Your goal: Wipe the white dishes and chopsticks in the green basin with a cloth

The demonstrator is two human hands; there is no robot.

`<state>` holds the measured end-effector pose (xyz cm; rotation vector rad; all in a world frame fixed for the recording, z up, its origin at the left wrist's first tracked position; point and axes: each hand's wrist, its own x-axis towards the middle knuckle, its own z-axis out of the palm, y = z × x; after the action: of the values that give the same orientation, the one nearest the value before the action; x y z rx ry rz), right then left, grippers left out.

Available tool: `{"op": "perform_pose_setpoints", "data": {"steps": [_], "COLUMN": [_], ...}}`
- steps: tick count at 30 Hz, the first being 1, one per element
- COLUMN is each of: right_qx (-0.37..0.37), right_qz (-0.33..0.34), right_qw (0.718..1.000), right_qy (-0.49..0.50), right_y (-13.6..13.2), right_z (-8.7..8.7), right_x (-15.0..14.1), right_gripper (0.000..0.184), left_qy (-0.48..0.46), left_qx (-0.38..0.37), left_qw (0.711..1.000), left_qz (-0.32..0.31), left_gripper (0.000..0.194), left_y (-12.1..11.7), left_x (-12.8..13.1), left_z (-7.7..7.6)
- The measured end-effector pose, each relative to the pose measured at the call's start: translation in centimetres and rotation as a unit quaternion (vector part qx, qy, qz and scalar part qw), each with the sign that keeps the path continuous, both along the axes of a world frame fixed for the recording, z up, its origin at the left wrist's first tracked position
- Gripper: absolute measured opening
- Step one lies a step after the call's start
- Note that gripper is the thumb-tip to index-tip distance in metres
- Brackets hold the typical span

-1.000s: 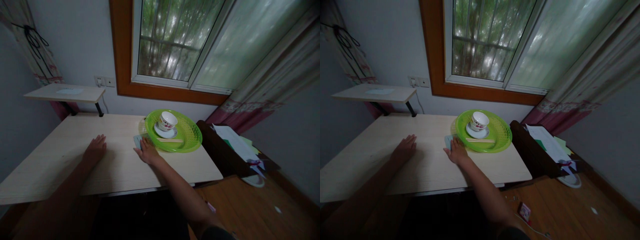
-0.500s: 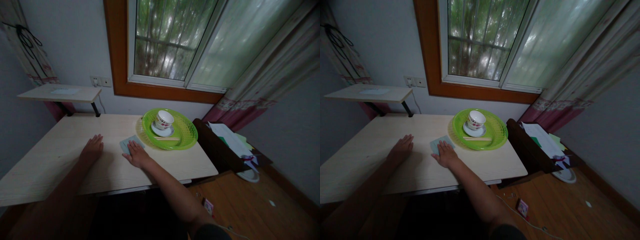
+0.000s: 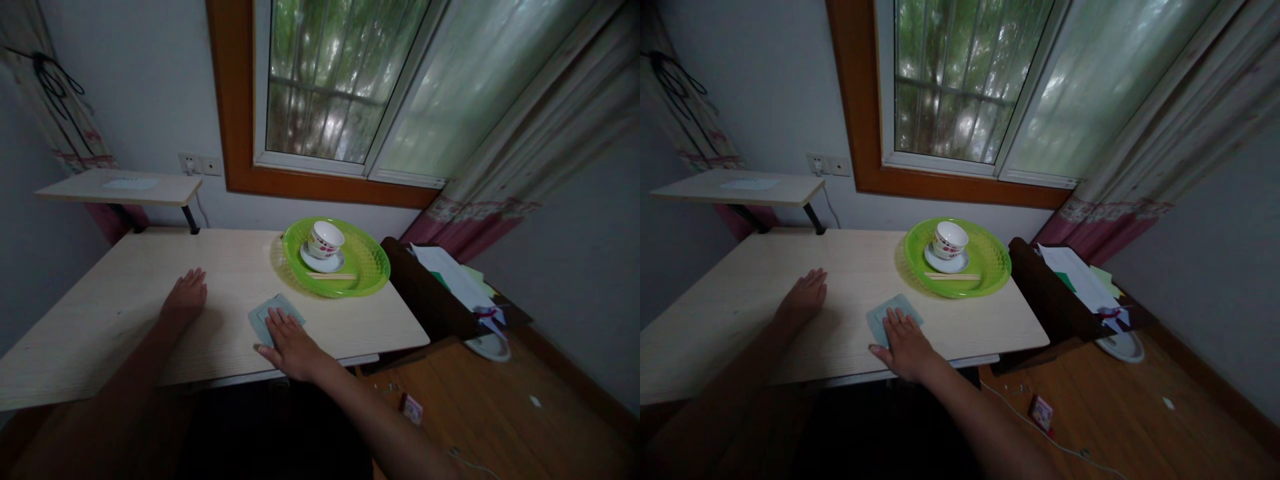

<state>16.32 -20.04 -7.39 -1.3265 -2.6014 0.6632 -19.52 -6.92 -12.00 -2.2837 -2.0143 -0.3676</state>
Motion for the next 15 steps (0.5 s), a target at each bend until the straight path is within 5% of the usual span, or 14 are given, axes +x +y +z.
{"op": "perform_pose_setpoints", "data": {"steps": [4,7,11,15], "right_qx": [0.002,0.003,0.022,0.007], "right_qz": [0.041,0.035,-0.050,-0.092], "right_qw": [0.999,0.999,0.998,0.996], "right_qy": [0.021,0.009,-0.012,0.009], "right_y": [1.7,4.4,6.6,4.9], "right_z": [0.2,-0.1,-0.4,-0.4], "right_x": [-5.2,-6.0,-1.6,4.3], "right_gripper": [0.091,0.083,0.078,0.077], "left_qy": [-0.004,0.001,0.001,0.001], "left_qx": [-0.003,-0.011,0.002,0.013], "left_qw": [1.000,1.000,1.000,1.000], "left_qz": [-0.003,-0.006,0.000,-0.001], "left_gripper": [0.063,0.065,0.064,0.063], "left_y": [0.0,0.1,0.1,0.2], "left_x": [-0.1,-0.2,-0.2,-0.2], "left_z": [0.0,-0.1,-0.3,-0.6]}}
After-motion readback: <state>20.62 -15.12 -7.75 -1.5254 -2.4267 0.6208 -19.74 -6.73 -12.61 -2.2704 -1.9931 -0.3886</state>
